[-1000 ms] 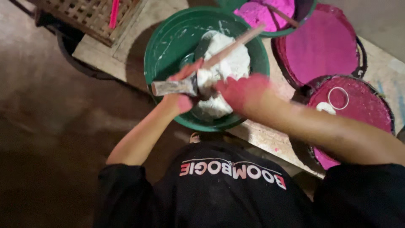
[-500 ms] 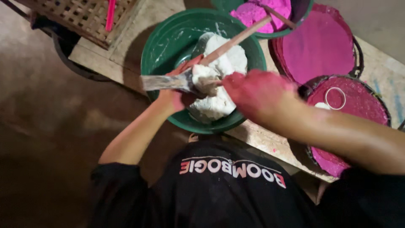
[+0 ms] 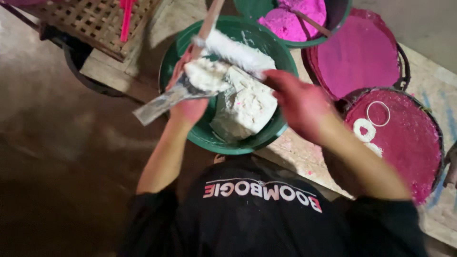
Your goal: The person uses a handheld mold to scoop white powder and press it onto a pink glittery surface, forming white circular shapes. They then scoop pink powder and press it into the center of each white circle to create a two-toned pattern.
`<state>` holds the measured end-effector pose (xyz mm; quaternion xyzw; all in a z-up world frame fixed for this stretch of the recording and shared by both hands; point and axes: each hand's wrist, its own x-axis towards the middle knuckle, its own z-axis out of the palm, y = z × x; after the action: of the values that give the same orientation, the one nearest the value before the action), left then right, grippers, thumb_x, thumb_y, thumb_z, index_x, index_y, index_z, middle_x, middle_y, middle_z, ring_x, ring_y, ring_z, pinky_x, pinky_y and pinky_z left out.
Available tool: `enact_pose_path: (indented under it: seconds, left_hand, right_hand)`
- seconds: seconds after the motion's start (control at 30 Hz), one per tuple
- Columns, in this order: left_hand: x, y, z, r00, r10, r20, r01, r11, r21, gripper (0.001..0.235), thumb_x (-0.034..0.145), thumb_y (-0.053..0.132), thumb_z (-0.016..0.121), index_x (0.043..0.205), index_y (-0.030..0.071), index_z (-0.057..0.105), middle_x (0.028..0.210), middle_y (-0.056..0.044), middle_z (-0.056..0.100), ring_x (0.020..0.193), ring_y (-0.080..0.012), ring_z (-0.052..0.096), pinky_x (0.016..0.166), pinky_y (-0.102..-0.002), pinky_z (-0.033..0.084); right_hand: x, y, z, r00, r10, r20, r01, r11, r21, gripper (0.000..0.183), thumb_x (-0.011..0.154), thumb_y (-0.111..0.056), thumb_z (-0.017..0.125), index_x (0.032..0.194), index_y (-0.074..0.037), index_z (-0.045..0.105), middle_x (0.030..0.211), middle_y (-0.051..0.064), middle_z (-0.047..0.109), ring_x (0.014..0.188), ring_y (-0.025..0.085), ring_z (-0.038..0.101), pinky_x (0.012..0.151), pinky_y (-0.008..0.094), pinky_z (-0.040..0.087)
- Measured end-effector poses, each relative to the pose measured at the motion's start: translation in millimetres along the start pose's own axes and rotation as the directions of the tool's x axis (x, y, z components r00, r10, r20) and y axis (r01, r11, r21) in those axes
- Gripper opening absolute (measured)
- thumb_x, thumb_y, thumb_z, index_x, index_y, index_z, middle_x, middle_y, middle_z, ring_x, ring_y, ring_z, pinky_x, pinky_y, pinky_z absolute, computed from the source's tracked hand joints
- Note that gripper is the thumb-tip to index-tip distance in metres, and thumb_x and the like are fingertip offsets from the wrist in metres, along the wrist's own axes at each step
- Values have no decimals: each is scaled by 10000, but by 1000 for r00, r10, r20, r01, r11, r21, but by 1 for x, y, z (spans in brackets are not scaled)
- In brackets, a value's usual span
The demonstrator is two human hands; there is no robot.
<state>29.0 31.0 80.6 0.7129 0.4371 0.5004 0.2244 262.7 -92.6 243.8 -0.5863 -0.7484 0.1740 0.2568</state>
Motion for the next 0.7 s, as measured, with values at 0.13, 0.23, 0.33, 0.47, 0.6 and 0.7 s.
enact_pose_path:
  seconds: [0.13,0.23,0.33,0.47,0.6,0.7]
  left_hand:
    - [5,14,12,979,-115,168,31,899,436,762,944,432,699,1554,58,437,1588,-121,449,1434,-362,437,1088,-461,415]
    - [27,11,2,966,-151,208,25,861,508,751,962,461,706,1573,124,428,1601,-96,379,1482,-332,427,1139,-492,416]
    - [31,12,-8,972,34,233,-155,839,522,525,1025,439,667,1490,233,533,1716,-88,234,1545,-328,421,1248,-464,425]
    - [22,24,6,950,-107,295,-46,883,467,568,978,430,649,1520,308,535,1721,-137,109,1488,-457,357,1099,-473,431]
    - [18,5,22,972,14,234,-128,867,482,742,957,434,736,1601,173,476,1687,-145,71,1425,-514,417,1046,-523,419]
    - [20,-36,26,978,76,196,-139,932,333,771,863,259,736,1571,125,461,1689,-214,175,1367,-531,477,1103,-488,439]
  right_hand:
    - [-3,28,89,996,-60,-62,75,957,279,675,929,98,497,1563,-125,433,1404,214,643,1235,310,689,1039,371,561]
    - [-29,45,103,998,21,51,-38,929,369,559,1007,42,567,1536,-109,469,1349,188,676,1272,285,671,1032,345,529]
    - [-38,60,84,987,-85,139,9,880,475,535,1003,43,545,1526,-52,483,1409,197,671,1298,246,628,1038,332,473]
    - [-12,78,74,923,340,178,-383,789,480,500,1087,-31,525,1584,-75,489,1230,326,622,1022,439,456,851,335,420]
    - [-6,81,107,999,17,-40,2,904,427,474,1038,-1,553,1507,-11,485,1342,210,695,1219,183,649,1034,323,501]
    - [-25,85,116,999,11,33,-23,917,399,488,1015,-2,562,1498,-35,504,1307,205,703,1181,214,703,1001,333,522]
